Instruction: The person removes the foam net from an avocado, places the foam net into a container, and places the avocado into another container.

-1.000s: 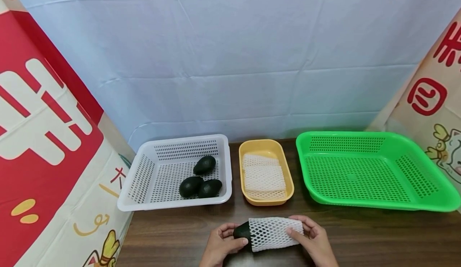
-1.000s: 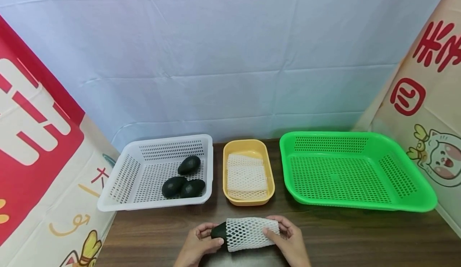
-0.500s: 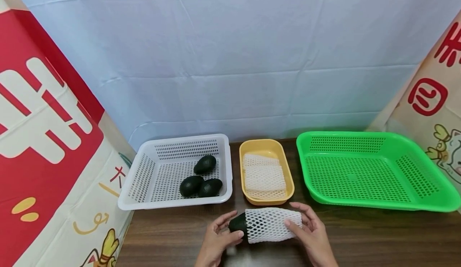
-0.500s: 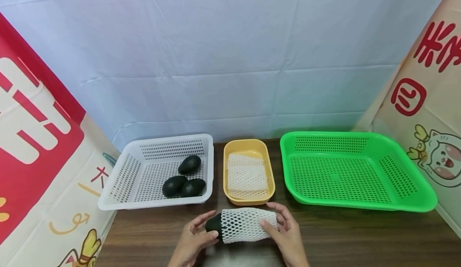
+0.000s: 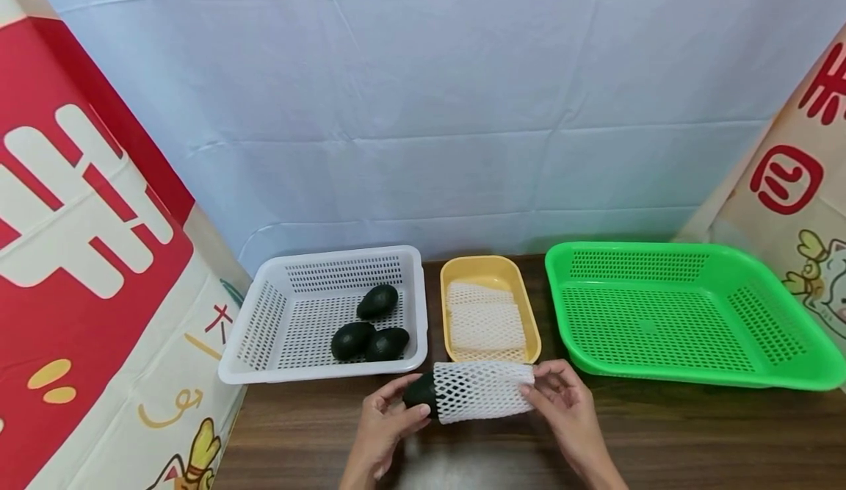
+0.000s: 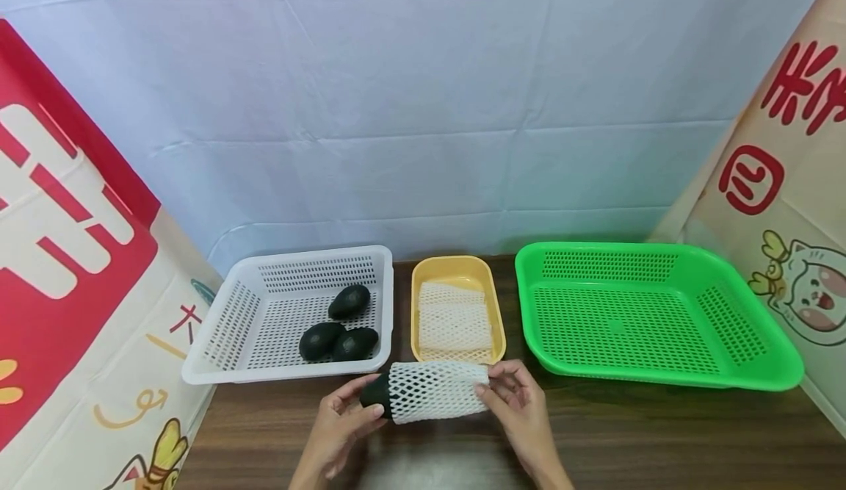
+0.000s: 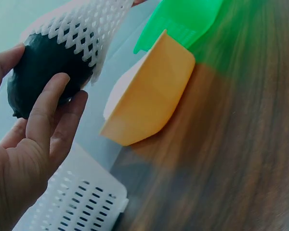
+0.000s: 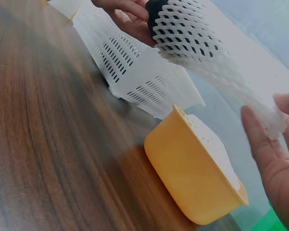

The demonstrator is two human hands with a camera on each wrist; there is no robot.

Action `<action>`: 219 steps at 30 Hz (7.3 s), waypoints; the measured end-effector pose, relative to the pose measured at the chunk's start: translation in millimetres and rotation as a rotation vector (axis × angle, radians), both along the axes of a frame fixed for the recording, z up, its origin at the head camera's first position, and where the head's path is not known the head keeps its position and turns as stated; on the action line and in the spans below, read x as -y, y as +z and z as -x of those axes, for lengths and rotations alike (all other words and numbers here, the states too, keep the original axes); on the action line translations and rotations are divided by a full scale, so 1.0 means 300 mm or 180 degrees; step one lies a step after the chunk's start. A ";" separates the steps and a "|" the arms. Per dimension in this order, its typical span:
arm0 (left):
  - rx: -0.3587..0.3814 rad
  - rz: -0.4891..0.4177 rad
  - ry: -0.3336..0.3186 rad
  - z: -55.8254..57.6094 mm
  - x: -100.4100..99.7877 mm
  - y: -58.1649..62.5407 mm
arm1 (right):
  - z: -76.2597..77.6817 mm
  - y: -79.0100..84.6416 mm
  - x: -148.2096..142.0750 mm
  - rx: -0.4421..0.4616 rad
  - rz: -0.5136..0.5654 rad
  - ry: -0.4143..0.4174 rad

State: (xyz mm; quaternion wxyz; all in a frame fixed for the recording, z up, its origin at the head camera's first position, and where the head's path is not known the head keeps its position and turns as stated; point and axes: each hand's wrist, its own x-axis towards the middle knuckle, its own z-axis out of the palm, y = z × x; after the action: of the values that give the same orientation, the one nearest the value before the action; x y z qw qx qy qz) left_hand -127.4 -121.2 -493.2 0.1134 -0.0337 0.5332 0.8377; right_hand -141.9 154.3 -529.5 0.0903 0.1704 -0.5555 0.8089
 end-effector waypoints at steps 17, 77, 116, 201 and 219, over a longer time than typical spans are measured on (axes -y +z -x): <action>-0.0195 0.0184 0.0439 0.041 0.109 0.039 | 0.175 -0.194 -0.082 0.0211 0.0015 -0.0516; -0.0420 0.0983 0.1034 0.239 0.410 0.074 | 0.428 0.007 0.082 0.1331 -0.2014 -0.1267; -0.0237 0.1203 0.0565 0.595 0.537 0.266 | 0.457 0.008 0.132 0.1440 -0.3459 -0.0916; 0.0937 0.2186 -0.0108 0.701 0.561 0.015 | 0.456 -0.008 0.160 0.0745 -0.4133 -0.1095; 0.0682 0.2559 0.0102 0.713 0.555 0.057 | 0.472 -0.006 0.166 0.0479 -0.4445 -0.1062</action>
State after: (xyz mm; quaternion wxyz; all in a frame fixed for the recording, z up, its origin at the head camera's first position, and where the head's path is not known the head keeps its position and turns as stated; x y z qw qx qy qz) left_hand -341.4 -287.8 -476.2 0.1330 -0.1705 0.8024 0.5562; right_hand -283.4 104.7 -531.3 0.0443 0.0451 -0.9662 0.2501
